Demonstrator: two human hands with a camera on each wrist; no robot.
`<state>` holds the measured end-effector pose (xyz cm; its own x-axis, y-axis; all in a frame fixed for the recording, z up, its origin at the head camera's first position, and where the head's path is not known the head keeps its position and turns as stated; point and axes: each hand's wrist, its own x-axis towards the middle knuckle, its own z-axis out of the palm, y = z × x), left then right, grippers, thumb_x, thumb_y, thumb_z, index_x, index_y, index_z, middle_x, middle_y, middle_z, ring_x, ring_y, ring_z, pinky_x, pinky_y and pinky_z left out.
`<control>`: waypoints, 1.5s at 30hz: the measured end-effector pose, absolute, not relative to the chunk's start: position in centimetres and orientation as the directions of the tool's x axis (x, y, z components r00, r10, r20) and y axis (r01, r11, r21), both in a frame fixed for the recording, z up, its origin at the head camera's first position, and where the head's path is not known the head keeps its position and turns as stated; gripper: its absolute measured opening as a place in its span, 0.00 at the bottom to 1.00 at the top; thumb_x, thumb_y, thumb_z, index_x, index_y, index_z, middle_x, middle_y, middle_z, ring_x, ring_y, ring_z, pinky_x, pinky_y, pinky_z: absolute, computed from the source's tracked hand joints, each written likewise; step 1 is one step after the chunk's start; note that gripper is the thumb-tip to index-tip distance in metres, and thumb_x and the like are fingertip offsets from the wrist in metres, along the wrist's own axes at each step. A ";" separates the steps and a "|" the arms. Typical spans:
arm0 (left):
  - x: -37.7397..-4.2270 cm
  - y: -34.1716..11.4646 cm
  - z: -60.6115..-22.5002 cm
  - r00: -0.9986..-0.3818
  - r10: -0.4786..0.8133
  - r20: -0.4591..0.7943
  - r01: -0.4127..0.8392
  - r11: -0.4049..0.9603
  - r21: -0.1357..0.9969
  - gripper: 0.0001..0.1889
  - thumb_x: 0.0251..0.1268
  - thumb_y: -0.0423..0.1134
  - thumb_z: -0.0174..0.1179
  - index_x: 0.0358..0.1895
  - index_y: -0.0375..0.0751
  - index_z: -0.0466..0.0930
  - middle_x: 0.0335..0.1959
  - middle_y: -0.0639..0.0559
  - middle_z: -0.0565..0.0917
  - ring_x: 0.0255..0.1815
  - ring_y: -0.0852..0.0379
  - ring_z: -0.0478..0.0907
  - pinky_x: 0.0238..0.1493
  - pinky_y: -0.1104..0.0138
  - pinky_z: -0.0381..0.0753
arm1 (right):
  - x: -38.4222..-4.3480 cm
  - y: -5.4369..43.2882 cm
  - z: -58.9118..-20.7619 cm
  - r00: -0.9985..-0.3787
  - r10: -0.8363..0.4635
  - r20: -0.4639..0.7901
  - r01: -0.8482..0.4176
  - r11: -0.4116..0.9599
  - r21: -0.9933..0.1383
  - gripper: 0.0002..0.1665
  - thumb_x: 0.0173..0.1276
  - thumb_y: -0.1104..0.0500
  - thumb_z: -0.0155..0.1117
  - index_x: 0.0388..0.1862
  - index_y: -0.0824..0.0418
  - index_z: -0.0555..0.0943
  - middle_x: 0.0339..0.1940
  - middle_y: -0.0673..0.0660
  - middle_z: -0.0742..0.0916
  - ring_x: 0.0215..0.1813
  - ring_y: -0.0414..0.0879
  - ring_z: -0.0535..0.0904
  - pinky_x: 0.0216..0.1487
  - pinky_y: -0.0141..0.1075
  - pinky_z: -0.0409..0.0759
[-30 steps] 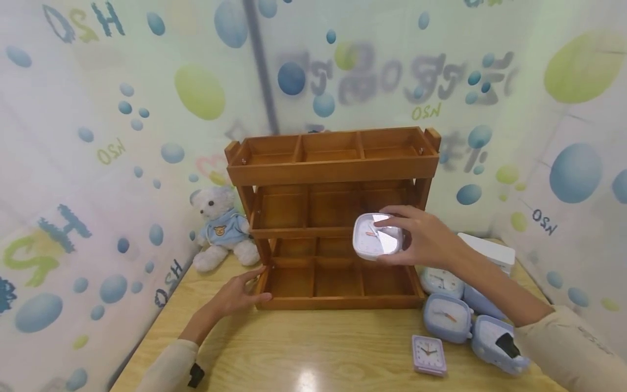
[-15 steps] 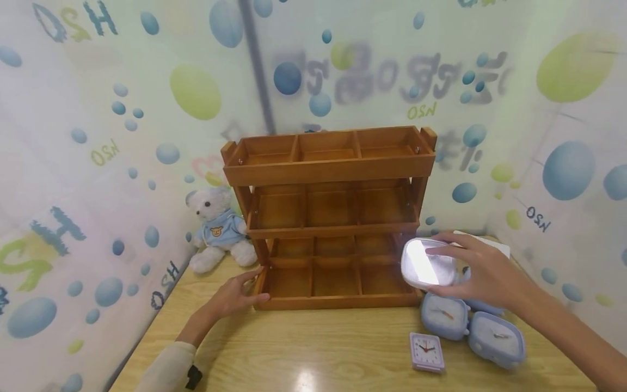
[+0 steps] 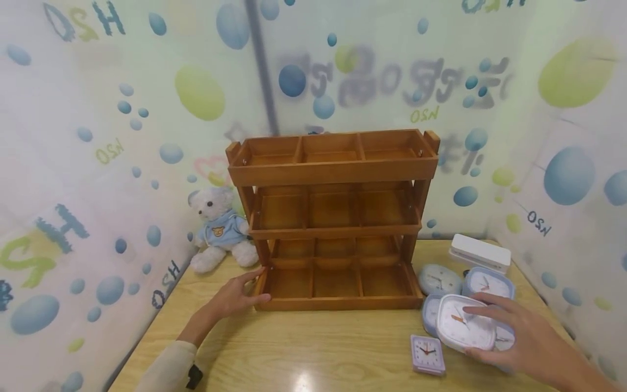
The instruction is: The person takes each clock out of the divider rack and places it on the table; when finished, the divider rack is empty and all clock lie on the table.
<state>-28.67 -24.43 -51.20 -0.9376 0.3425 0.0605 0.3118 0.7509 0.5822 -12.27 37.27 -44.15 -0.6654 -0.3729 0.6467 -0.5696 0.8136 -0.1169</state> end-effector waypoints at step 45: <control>-28.6 -24.2 -51.2 -0.941 0.335 0.048 0.295 0.743 0.601 0.49 0.58 0.71 0.68 0.80 0.54 0.66 0.77 0.47 0.70 0.74 0.41 0.71 0.69 0.43 0.72 | -9.0 42.2 -55.7 -0.709 -0.568 0.418 -0.680 0.708 -0.192 0.48 0.40 0.54 0.86 0.66 0.37 0.81 0.77 0.24 0.61 0.73 0.15 0.49 0.46 0.23 0.70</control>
